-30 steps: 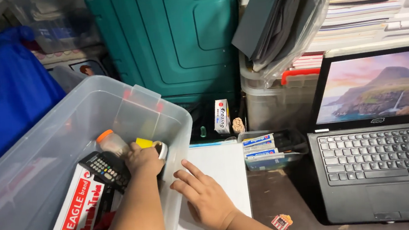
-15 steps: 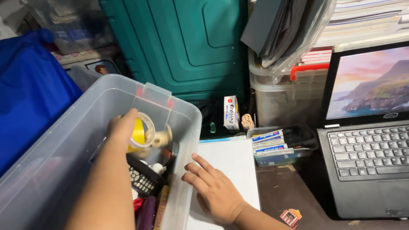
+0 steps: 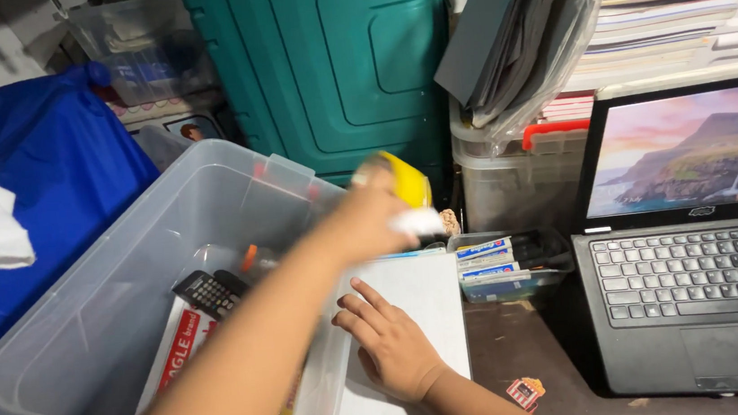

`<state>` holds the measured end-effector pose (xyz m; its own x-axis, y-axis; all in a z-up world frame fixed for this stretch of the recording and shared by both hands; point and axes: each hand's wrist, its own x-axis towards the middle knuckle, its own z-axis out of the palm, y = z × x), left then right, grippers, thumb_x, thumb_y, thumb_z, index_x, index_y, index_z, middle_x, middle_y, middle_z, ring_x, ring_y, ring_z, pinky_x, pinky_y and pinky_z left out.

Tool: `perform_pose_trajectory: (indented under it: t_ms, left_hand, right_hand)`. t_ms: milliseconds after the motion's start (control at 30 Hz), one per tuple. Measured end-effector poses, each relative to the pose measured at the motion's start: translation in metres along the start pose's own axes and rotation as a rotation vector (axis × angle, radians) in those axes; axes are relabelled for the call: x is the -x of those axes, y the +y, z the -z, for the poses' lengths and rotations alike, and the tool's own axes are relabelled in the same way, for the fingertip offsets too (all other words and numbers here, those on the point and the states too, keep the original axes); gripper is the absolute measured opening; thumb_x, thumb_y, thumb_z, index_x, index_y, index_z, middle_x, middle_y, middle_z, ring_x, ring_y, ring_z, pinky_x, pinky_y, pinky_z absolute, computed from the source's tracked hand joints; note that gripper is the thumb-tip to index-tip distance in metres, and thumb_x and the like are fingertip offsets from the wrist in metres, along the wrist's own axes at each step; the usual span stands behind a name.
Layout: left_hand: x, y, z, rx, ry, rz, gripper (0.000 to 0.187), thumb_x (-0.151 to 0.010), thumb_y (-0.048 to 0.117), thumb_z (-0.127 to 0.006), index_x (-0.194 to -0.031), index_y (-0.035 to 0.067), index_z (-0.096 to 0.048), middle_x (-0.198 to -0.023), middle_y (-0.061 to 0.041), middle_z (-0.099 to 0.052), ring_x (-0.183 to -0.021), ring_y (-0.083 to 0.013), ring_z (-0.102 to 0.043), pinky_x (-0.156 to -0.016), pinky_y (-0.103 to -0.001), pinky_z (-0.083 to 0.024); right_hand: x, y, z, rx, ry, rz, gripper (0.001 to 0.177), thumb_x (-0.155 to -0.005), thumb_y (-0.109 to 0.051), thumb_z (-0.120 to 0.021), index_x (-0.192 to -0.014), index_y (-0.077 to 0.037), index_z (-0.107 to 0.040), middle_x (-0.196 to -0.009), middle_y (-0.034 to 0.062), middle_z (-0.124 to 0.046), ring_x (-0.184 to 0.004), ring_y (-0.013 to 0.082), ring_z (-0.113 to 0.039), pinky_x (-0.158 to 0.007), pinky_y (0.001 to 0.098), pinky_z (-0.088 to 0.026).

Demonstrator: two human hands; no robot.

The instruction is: Organizing office supplies into storage bins and positioning a laptop on a workspace.

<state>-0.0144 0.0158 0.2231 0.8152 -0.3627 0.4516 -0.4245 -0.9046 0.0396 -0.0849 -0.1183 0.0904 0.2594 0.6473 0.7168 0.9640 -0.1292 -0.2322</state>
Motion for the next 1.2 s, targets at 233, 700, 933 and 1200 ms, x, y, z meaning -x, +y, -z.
perform_pose_trajectory:
  t_ms: [233, 700, 933, 1200]
  left_hand:
    - [0.038, 0.035, -0.05, -0.257, -0.403, -0.174, 0.029, -0.077, 0.029, -0.084, -0.1, 0.012, -0.082, -0.133, -0.011, -0.06, -0.125, -0.0343, -0.057, -0.107, -0.045, -0.046]
    - [0.075, -0.111, 0.017, -0.408, -0.666, 0.624, 0.024, -0.085, 0.033, -0.072, -0.104, 0.02, -0.079, -0.112, -0.009, -0.074, -0.106, -0.031, -0.07, -0.091, -0.044, -0.055]
    - [0.125, -0.113, -0.011, -0.495, -0.8, 0.59, 0.038, -0.088, 0.041, -0.067, -0.119, 0.021, -0.075, -0.124, -0.006, -0.073, -0.117, -0.0271, -0.069, -0.098, -0.04, -0.055]
    - [0.099, -0.084, 0.007, -0.326, -0.788, 0.992, 0.055, -0.1, 0.057, -0.052, -0.135, 0.016, -0.067, -0.139, -0.01, -0.064, -0.129, -0.0267, -0.06, -0.111, -0.039, -0.044]
  right_hand:
    - [0.023, 0.029, -0.037, 0.01, -0.356, -0.212, 0.05, -0.079, -0.013, -0.067, -0.128, -0.01, -0.059, -0.124, 0.0134, -0.061, -0.122, 0.0352, -0.056, -0.109, 0.0461, -0.043]
    - [0.0, -0.002, 0.003, -0.087, -0.061, -0.058, 0.066, -0.069, 0.005, -0.064, -0.133, -0.008, -0.055, -0.145, 0.0157, -0.052, -0.15, 0.0449, -0.034, -0.1, 0.0441, -0.048]
    - [-0.001, -0.003, 0.004, -0.003, 0.017, 0.038, 0.066, -0.067, 0.003, -0.066, -0.131, -0.007, -0.057, -0.14, 0.0152, -0.055, -0.147, 0.0441, -0.037, -0.109, 0.0492, -0.043]
    - [0.003, 0.003, 0.0, -0.003, 0.023, 0.039, 0.063, -0.068, 0.003, -0.066, -0.13, -0.007, -0.058, -0.14, 0.015, -0.055, -0.147, 0.0444, -0.038, -0.111, 0.0485, -0.043]
